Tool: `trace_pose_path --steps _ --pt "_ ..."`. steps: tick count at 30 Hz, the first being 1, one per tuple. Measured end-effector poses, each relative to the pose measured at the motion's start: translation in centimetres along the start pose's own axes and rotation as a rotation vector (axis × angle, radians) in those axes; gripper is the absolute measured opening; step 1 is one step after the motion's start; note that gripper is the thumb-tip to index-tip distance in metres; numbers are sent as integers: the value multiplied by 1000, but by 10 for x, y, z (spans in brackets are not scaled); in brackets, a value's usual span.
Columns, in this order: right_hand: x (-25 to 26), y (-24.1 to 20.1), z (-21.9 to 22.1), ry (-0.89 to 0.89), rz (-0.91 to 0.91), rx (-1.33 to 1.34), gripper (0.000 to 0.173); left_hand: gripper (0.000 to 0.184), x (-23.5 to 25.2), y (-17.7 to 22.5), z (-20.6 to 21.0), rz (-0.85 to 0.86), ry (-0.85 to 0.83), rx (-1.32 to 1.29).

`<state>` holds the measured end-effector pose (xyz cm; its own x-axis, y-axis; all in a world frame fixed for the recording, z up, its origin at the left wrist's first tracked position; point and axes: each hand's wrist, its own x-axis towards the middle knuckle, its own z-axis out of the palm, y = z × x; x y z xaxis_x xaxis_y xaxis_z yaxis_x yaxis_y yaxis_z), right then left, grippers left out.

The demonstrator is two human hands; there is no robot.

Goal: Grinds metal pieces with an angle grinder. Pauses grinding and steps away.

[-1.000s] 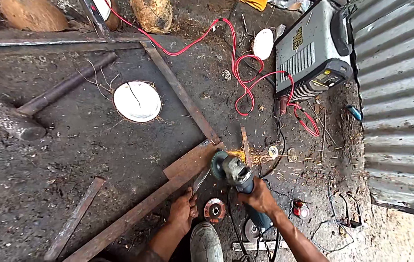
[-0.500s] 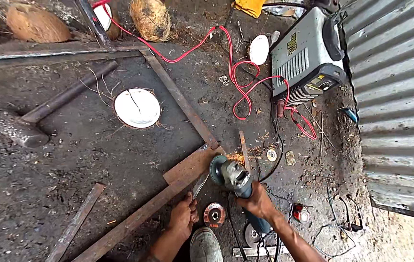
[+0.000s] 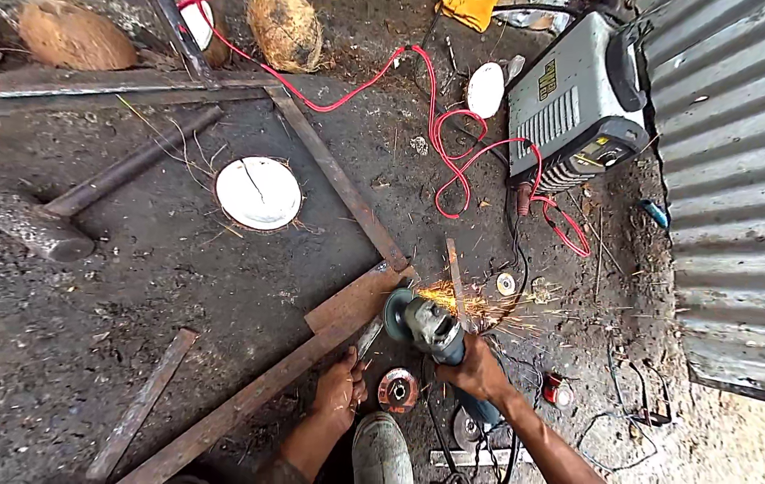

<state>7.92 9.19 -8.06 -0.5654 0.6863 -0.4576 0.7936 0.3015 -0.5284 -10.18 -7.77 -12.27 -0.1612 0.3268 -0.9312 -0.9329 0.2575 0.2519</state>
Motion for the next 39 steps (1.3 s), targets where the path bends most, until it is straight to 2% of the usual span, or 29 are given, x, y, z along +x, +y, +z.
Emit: trace_pose_path --steps 4,9,14,21,24,27,33,36,39 --pt "8 -4 -7 34 49 21 65 31 -4 -1 0 8 -27 5" --pt "-4 -4 5 -38 19 -45 68 35 2 0 0 4 -22 8" --pt "8 -6 -10 29 70 -8 63 33 -1 1 0 8 -14 -6" --pt "-3 -2 -2 -32 50 -49 66 34 4 -2 0 11 1 -4" --pt "10 4 -18 54 83 77 62 29 -2 -6 0 99 -4 62" --pt "2 17 -32 226 104 246 53 35 -17 -9 -3 212 -63 256" --pt "-44 45 -44 539 167 504 49 34 -53 -3 8 205 -212 436" --pt "-57 52 -47 649 159 620 47 38 -64 4 20 144 -312 401" --pt "-63 54 -49 683 162 667 46 43 -76 17 33 102 -373 336"
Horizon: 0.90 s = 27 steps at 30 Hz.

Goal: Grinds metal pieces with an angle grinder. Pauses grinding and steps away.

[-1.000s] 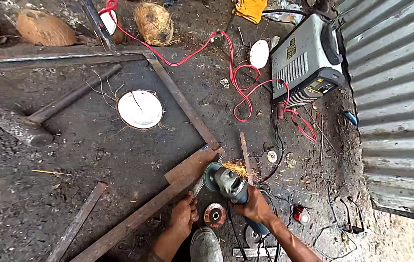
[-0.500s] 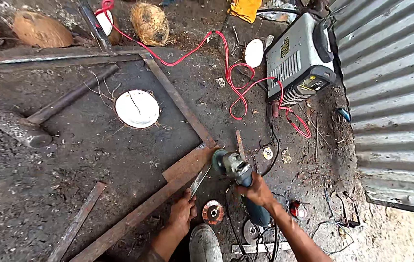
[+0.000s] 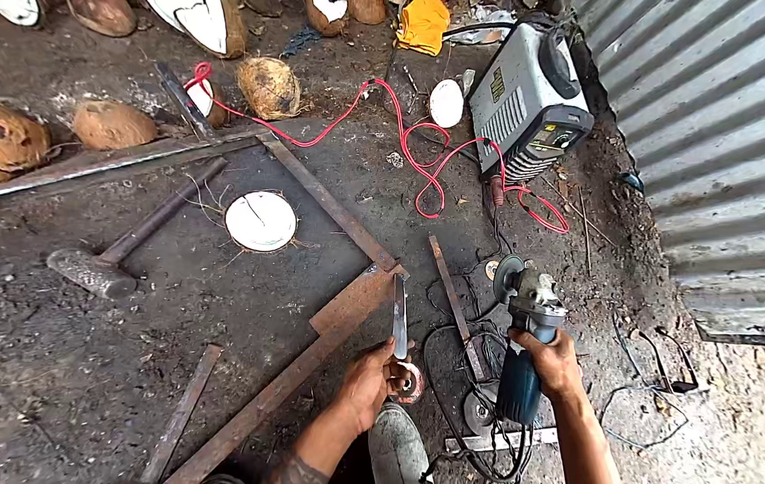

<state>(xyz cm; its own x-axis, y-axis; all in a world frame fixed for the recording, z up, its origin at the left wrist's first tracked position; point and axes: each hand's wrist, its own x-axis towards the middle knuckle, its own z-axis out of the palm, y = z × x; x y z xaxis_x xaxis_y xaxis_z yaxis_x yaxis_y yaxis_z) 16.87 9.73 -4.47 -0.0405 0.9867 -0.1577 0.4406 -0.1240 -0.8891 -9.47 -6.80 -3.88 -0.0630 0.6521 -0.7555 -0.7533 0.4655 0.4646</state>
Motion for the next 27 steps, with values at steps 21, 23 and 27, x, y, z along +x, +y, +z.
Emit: trace_pose_path --steps 21,23,27 --pt "-8 2 14 -90 -12 40 49 65 -7 43 15 47 -120 0" --pt "-9 3 13 -99 -18 51 50 66 -6 45 15 49 -122 -5" --pt "-11 4 11 -109 -13 47 51 61 -5 46 13 47 -106 35"
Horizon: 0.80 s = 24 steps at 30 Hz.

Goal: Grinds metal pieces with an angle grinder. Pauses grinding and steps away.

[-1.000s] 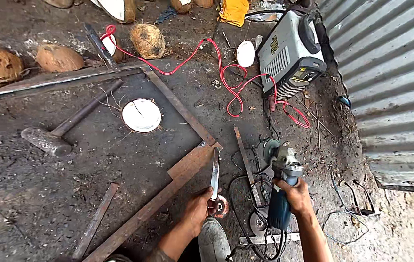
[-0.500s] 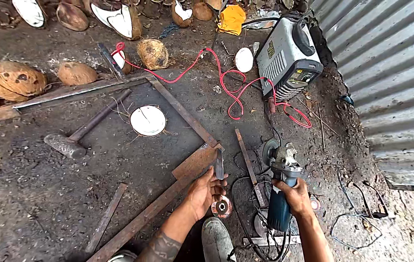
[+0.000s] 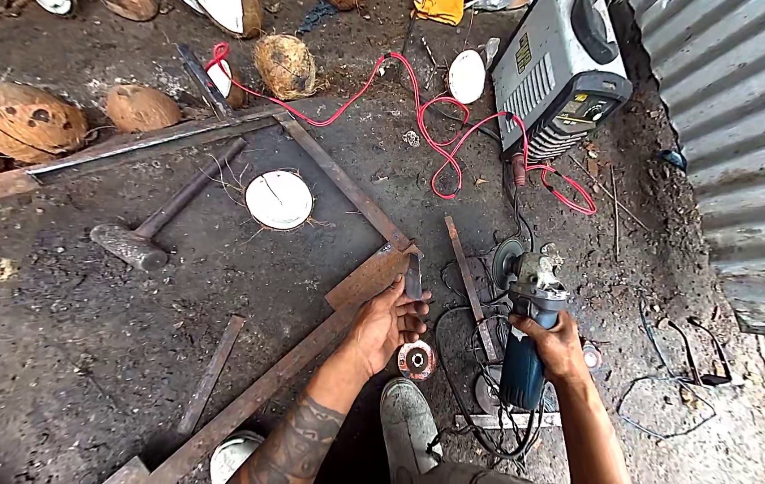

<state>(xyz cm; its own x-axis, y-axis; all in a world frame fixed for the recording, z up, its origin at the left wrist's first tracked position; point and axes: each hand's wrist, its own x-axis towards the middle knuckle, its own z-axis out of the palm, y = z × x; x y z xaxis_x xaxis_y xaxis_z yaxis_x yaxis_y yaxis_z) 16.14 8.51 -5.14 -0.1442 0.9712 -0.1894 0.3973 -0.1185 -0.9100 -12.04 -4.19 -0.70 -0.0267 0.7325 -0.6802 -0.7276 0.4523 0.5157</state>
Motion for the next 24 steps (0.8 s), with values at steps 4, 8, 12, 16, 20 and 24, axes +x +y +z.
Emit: trace_pose_path --steps 4,8,12,16,20,24 --pt "-2 3 1 -26 -37 6 50 40 1 -13 -13 -16 62 144" --pt "-6 -1 7 -112 -67 -61 51 32 12 -50 -45 -31 153 357" --pt "-8 -7 21 -276 -118 -189 50 30 30 -80 -78 14 207 444" --pt "-9 -7 39 -425 -143 -368 58 31 37 -87 -87 9 217 383" --pt "-17 -4 55 -526 -128 -542 66 31 40 -87 -93 24 166 285" --pt "-26 -3 63 -605 -111 -681 66 25 44 -88 -101 86 145 210"
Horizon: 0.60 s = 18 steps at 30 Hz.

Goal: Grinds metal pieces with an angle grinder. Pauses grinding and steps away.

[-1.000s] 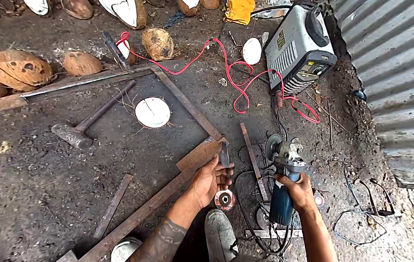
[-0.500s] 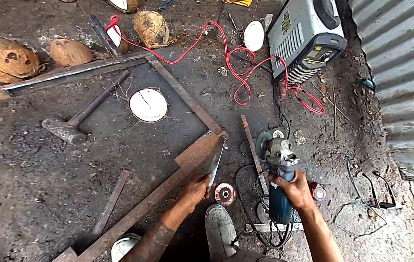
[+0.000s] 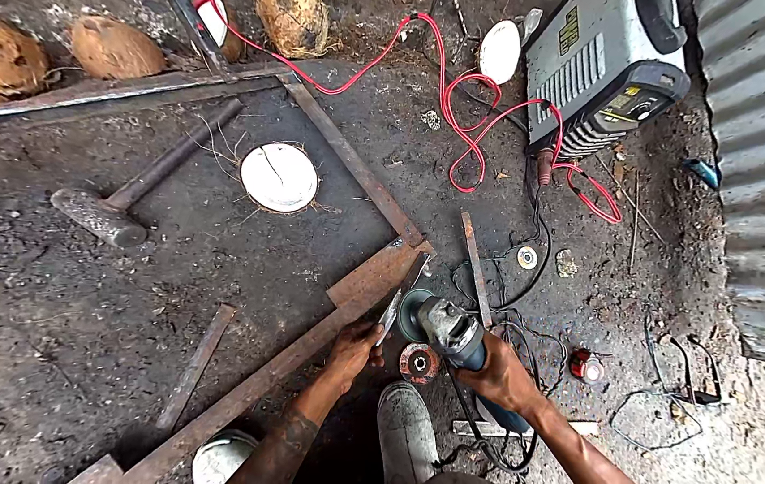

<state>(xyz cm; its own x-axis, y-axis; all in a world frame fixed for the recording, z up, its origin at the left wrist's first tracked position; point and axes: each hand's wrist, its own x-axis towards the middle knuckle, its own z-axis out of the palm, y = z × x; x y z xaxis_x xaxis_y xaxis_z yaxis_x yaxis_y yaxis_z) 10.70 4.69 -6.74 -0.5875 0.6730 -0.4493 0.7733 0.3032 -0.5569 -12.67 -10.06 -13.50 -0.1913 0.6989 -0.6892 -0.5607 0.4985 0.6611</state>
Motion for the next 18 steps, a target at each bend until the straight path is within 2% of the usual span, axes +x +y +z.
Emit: trace_pose_path --steps 7,12,18 --pt "-4 -6 6 -81 5 -108 72 23 -2 11 -6 18 -96 137" --pt "3 -5 3 -93 27 -81 72 21 0 10 -7 50 -80 120" --pt "14 -4 0 -46 27 -49 63 20 2 6 -2 67 -24 88"
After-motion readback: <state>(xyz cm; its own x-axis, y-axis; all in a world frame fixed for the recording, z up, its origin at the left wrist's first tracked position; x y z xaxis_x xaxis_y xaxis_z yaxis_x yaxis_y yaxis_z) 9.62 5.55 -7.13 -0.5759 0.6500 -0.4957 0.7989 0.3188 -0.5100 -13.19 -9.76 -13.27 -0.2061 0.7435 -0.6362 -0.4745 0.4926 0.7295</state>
